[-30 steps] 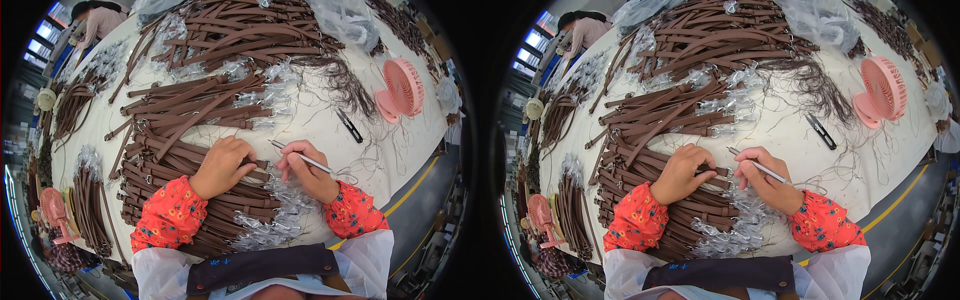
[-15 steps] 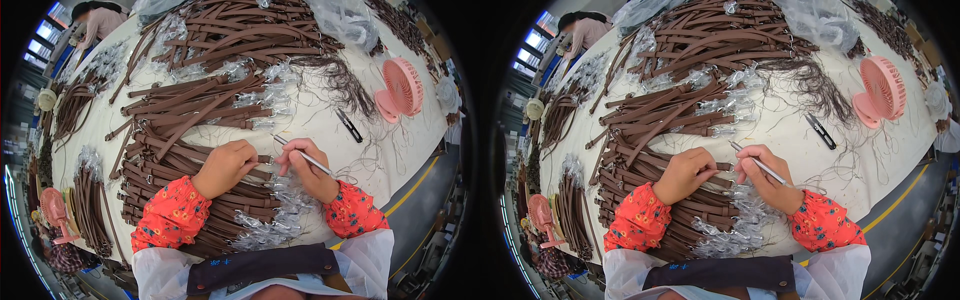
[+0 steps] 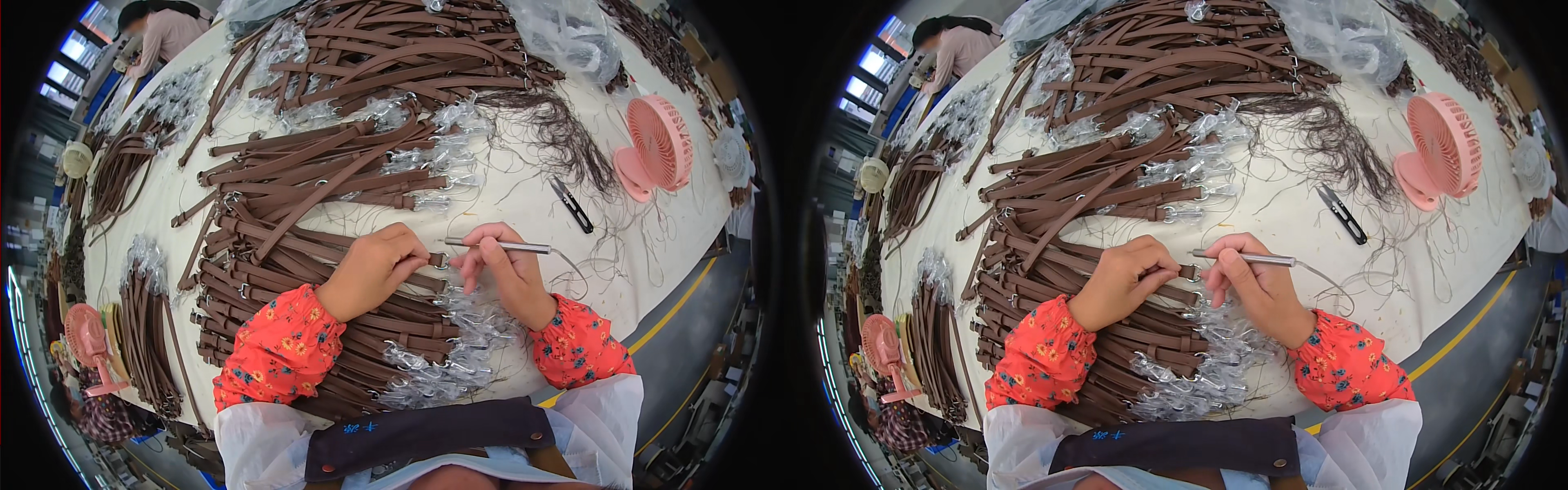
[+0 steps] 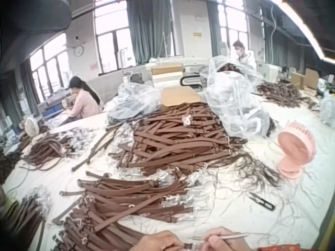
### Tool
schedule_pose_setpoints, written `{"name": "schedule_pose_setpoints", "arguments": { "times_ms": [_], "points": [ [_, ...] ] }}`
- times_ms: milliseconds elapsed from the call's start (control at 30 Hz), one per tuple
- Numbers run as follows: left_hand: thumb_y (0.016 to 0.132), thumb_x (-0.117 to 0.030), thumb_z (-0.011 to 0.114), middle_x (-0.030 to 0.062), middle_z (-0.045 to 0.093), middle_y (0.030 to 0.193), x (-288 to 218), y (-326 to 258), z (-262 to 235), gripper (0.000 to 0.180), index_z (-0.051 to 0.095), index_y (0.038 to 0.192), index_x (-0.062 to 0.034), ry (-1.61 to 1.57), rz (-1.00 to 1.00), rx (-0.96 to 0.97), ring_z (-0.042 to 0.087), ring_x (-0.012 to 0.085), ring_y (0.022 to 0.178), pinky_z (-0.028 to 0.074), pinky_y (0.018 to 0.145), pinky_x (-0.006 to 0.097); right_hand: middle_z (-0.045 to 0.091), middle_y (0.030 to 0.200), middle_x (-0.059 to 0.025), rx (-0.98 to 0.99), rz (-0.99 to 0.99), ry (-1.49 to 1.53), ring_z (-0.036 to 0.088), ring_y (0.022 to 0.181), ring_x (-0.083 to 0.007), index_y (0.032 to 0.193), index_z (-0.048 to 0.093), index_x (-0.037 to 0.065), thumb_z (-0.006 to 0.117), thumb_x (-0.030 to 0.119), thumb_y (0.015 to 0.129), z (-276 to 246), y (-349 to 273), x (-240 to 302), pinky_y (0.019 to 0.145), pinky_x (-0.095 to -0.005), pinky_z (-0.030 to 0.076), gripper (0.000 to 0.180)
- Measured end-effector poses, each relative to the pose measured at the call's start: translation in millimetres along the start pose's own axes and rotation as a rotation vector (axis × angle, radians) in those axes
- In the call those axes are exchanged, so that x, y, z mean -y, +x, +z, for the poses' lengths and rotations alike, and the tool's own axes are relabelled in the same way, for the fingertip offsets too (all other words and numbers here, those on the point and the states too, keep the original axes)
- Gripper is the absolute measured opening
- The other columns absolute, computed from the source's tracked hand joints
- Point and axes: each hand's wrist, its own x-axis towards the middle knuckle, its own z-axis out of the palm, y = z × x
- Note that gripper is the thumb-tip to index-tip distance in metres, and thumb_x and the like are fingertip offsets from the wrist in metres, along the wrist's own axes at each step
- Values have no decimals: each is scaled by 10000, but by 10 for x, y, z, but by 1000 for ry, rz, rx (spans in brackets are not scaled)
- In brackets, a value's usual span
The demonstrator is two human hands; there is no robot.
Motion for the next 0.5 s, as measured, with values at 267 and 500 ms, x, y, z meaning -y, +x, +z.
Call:
{"name": "schedule_pose_setpoints", "arguments": {
  "times_ms": [267,500],
  "points": [
    [899,-44,684,141,648,863,-102,38,-111,85,655,940,24,-94,-166,38,670,251,739,523,679,343,626,801,-38,60,118,41,597,659,-83,1135,578,14,462,253,1099,27,-23,37,608,-230,499,268],
    [900,-49,694,130,642,847,-88,34,-116,90,651,932,23,-99,-143,45,658,219,709,517,654,328,621,798,-34,74,133,1,596,669,-81,1138,580,15,461,252,1098,26,-19,54,613,-234,506,268]
  ]
}}
